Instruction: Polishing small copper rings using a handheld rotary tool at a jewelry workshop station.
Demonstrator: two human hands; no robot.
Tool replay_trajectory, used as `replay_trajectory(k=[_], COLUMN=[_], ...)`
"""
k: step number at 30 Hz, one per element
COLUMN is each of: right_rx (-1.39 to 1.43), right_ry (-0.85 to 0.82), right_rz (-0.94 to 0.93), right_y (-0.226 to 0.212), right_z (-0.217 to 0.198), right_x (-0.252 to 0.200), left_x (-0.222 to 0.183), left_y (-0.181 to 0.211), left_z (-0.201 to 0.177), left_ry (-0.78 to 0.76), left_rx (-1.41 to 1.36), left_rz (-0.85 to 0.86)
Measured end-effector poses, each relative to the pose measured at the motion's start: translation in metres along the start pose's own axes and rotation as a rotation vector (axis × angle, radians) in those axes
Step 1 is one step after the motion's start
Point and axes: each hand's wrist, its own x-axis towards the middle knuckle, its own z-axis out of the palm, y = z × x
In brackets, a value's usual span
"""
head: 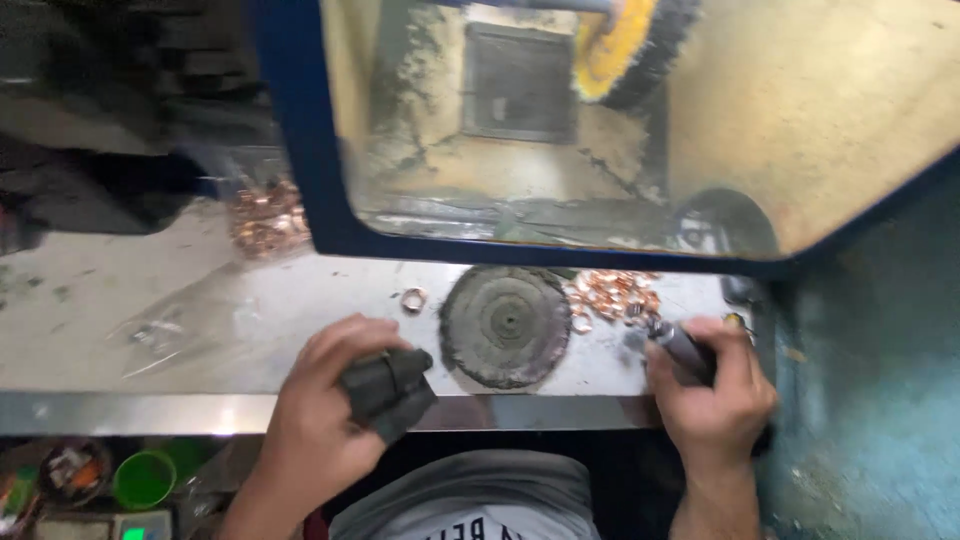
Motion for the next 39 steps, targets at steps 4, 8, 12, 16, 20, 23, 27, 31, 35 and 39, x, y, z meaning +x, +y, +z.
replay_trajectory(k=[4, 8, 12, 16, 20, 23, 27, 31, 35, 39], right_rx=[-0.139, -0.164, -0.133, -0.221, -0.246, -0.249, -0.205, -0.186, 0.088, 0.223], right_ry=[-0.216, -0.283, -0.125, -0.266, -0.300, -0.299, -0.232, -0.384, -0.485, -0.689], right_rz=[0.418, 0.346, 0.098, 0.200, 0.246, 0.297, 0.298, 0.517, 0.616, 0.533], right_y=[0.003, 0.012, 0.036, 0.023, 0.027, 0.033, 0.025, -0.012, -0.056, -0.090], right_z=[-0.002, -0.005, 0.020, 0.024, 0.026, 0.027, 0.011, -0.013, -0.026, -0.025], right_x=[0.031, 0.056, 0.058, 0.077, 0.078, 0.075, 0.066, 0.062, 0.052, 0.047], left_x=[0.018, 0.024, 0.021, 0.022, 0.024, 0.025, 0.023, 0.023, 0.022, 0.023], left_y=[0.019, 0.013, 0.012, 0.015, 0.018, 0.019, 0.020, 0.019, 0.018, 0.021], left_z=[0.020, 0.029, 0.025, 0.025, 0.022, 0.019, 0.018, 0.017, 0.019, 0.020], left_ry=[-0.071, -0.199, -0.158, -0.157, -0.148, -0.154, -0.169, -0.175, -0.165, -0.176], left_rx=[-0.170, -0.006, -0.057, -0.028, -0.048, -0.059, -0.052, -0.037, -0.026, -0.005], left_rz=[0.182, 0.363, 0.317, 0.327, 0.365, 0.382, 0.420, 0.440, 0.464, 0.453])
